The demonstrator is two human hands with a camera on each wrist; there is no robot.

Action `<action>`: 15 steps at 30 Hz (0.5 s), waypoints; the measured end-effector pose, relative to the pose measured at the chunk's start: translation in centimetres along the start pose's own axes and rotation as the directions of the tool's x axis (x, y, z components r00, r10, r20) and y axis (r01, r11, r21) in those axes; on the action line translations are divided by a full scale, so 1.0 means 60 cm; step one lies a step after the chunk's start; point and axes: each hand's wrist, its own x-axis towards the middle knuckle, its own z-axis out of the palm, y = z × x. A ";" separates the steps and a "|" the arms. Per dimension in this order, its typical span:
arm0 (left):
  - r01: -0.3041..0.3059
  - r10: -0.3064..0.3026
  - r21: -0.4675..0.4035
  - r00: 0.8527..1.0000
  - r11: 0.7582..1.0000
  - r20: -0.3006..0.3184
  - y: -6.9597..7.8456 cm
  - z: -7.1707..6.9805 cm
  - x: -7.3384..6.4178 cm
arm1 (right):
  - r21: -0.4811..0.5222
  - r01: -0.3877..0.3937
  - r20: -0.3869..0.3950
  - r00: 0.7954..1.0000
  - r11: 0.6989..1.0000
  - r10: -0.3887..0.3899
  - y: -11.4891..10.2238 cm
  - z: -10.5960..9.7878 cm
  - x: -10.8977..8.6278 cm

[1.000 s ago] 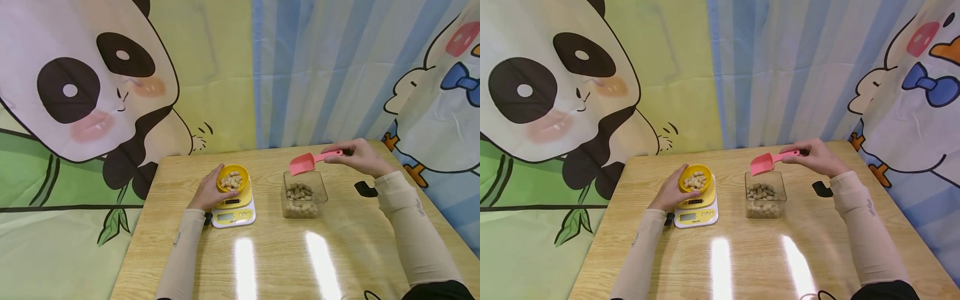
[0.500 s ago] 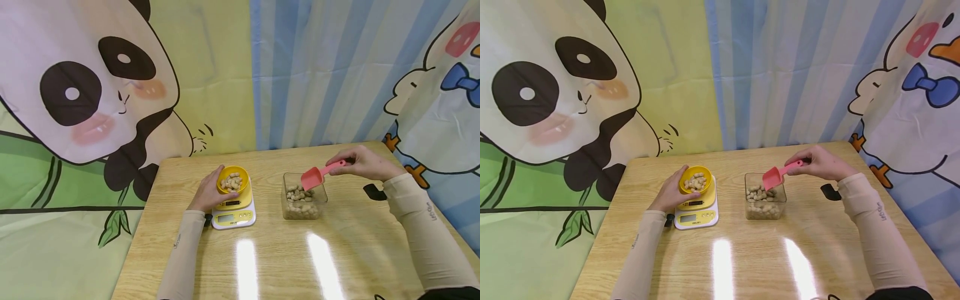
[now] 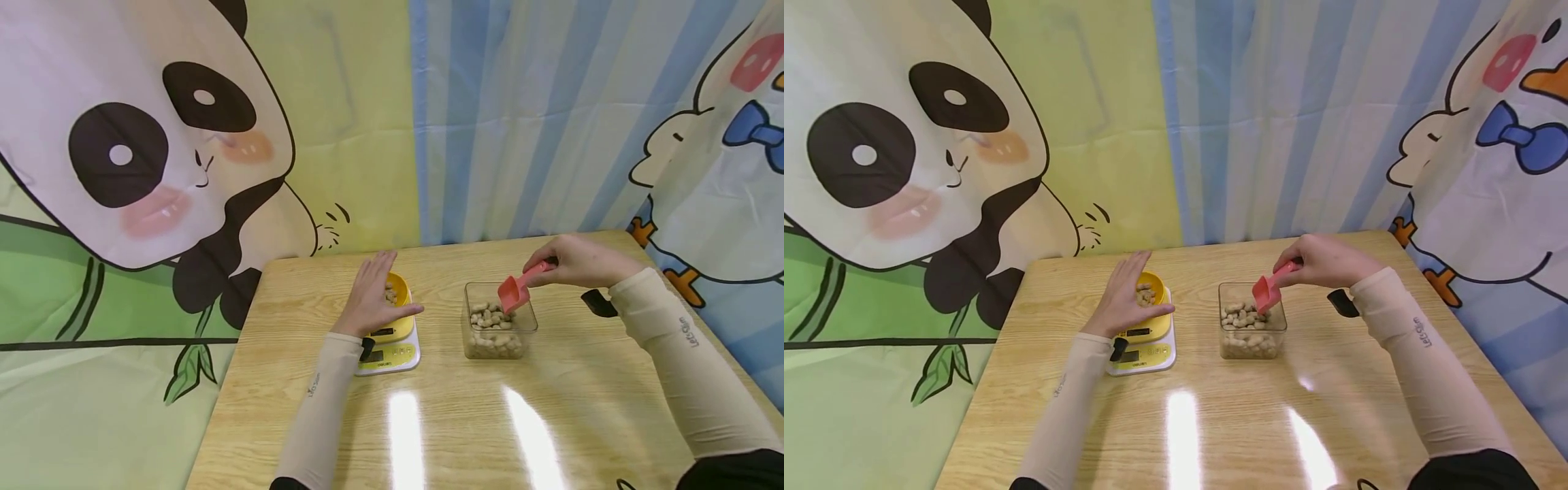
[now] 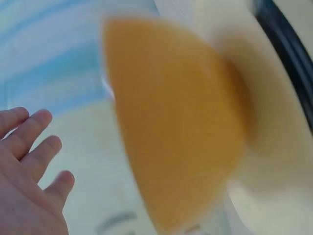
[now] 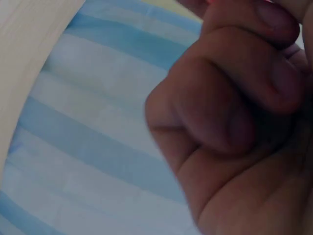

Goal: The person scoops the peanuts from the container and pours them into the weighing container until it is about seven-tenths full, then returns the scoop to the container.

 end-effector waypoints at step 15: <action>-0.075 0.095 -0.099 0.970 0.992 0.223 0.099 0.103 0.040 | -0.031 0.074 0.016 0.997 0.997 -0.074 -0.002 0.014 0.010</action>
